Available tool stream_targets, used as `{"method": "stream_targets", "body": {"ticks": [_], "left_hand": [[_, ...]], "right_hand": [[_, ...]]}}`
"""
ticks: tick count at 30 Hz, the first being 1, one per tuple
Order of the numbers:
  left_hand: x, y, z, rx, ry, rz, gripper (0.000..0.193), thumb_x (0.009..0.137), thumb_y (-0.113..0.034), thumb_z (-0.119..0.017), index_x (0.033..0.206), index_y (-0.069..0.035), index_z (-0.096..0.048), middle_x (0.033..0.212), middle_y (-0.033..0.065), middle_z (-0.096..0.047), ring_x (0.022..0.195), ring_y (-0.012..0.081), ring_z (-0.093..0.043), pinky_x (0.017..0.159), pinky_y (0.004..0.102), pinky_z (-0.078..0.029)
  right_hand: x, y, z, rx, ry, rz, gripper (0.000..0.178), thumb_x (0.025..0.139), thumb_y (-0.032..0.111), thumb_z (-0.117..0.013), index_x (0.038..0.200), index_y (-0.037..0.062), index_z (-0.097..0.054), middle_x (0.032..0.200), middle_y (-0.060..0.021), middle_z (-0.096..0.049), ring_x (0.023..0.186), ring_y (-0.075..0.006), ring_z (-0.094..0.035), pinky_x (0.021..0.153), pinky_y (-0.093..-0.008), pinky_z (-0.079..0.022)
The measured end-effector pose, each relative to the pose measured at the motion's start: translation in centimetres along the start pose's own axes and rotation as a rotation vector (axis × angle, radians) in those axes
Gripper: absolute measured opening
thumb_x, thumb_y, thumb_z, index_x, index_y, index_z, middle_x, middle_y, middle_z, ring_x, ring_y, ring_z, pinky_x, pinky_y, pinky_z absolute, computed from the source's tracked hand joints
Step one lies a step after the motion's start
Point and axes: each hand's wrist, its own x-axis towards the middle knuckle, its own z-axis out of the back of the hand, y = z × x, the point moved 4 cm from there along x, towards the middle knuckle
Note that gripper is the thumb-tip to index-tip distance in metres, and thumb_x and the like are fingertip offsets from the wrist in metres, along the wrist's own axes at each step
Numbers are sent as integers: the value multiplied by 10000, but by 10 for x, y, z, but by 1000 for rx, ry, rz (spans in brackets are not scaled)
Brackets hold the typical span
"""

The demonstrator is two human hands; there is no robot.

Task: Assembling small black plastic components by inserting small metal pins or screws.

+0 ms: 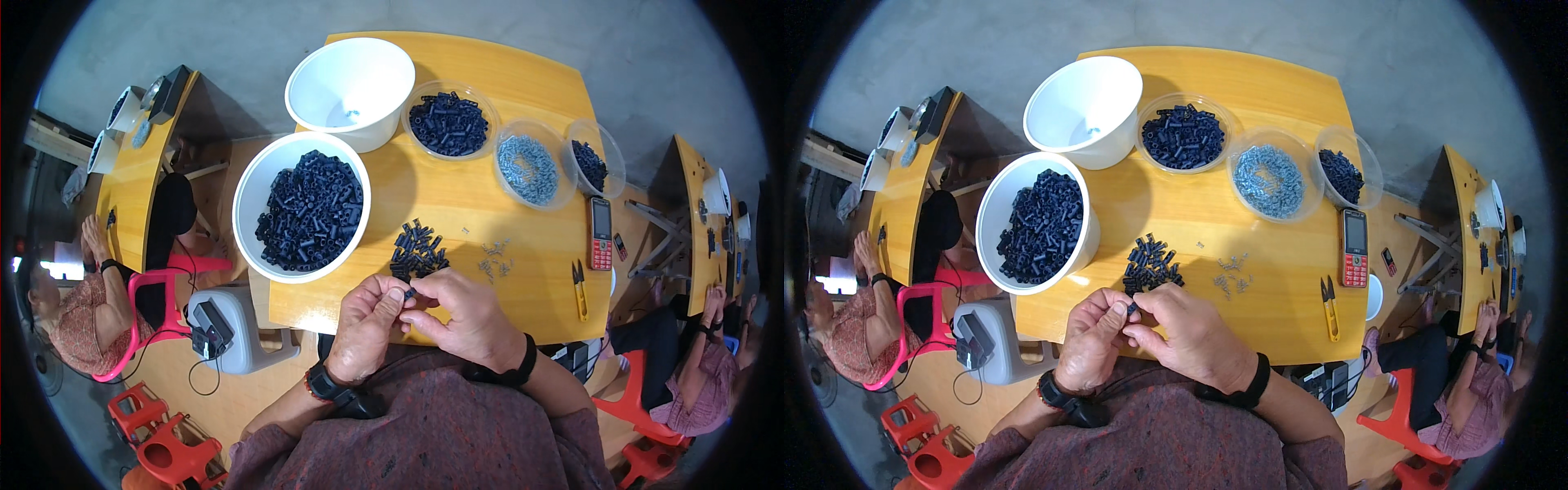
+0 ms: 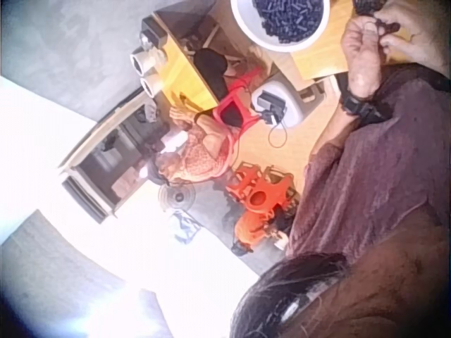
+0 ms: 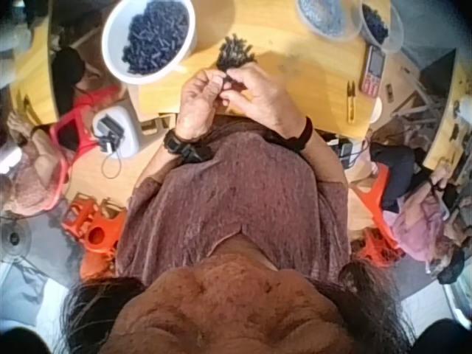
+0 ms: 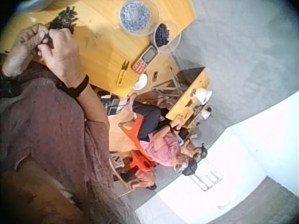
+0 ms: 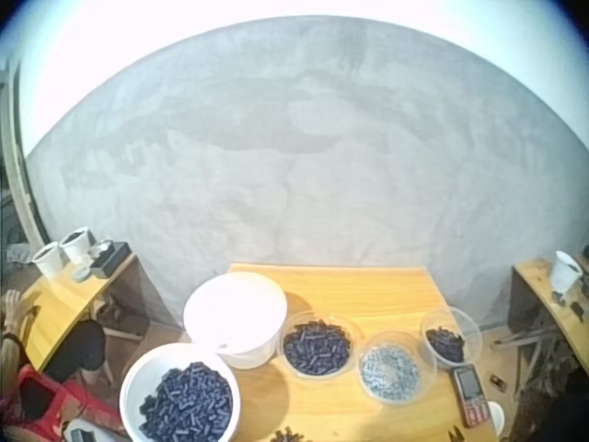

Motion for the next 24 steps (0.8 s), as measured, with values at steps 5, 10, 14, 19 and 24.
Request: {"method": "stream_targets", "body": {"ticks": [5,10,14,19,24], "left_hand": [[0,3,1,-1,14,24,165,1063,-161,-537,1074,-7,-592,938,51,-643,801,117,-604,751,261,-522],[1,0,-1,52,0,26,125,1049,-93,-539,1042,1,-622,934,36,-642,795,83,-573,727,242,-490],[0,-7,-2,100,-10,-11,129,1031,-78,-568,1040,15,-656,946,50,-677,823,80,-600,751,239,-501],[0,-1,4,50,-21,37,111,1003,-52,-605,1064,25,-657,970,67,-696,838,101,-631,771,254,-527],[-1,2,6,22,11,44,130,981,-26,-626,1097,30,-646,1016,83,-702,868,129,-656,787,277,-548]], "right_hand": [[3,12,0,-148,40,43,378,807,116,-796,1123,18,-614,906,-139,-606,766,-343,-648,642,-406,-544],[2,14,-2,-259,50,83,365,807,125,-785,1107,5,-615,884,-139,-597,751,-329,-655,623,-405,-545],[2,16,0,-304,36,106,345,799,115,-770,1083,-4,-614,866,-141,-590,716,-317,-654,600,-411,-545],[4,12,-2,-300,38,101,327,800,92,-749,1077,-10,-610,860,-145,-588,713,-329,-652,597,-415,-546],[4,14,1,-237,61,61,354,805,70,-745,1112,-23,-595,888,-156,-611,751,-340,-663,620,-415,-550]]}}
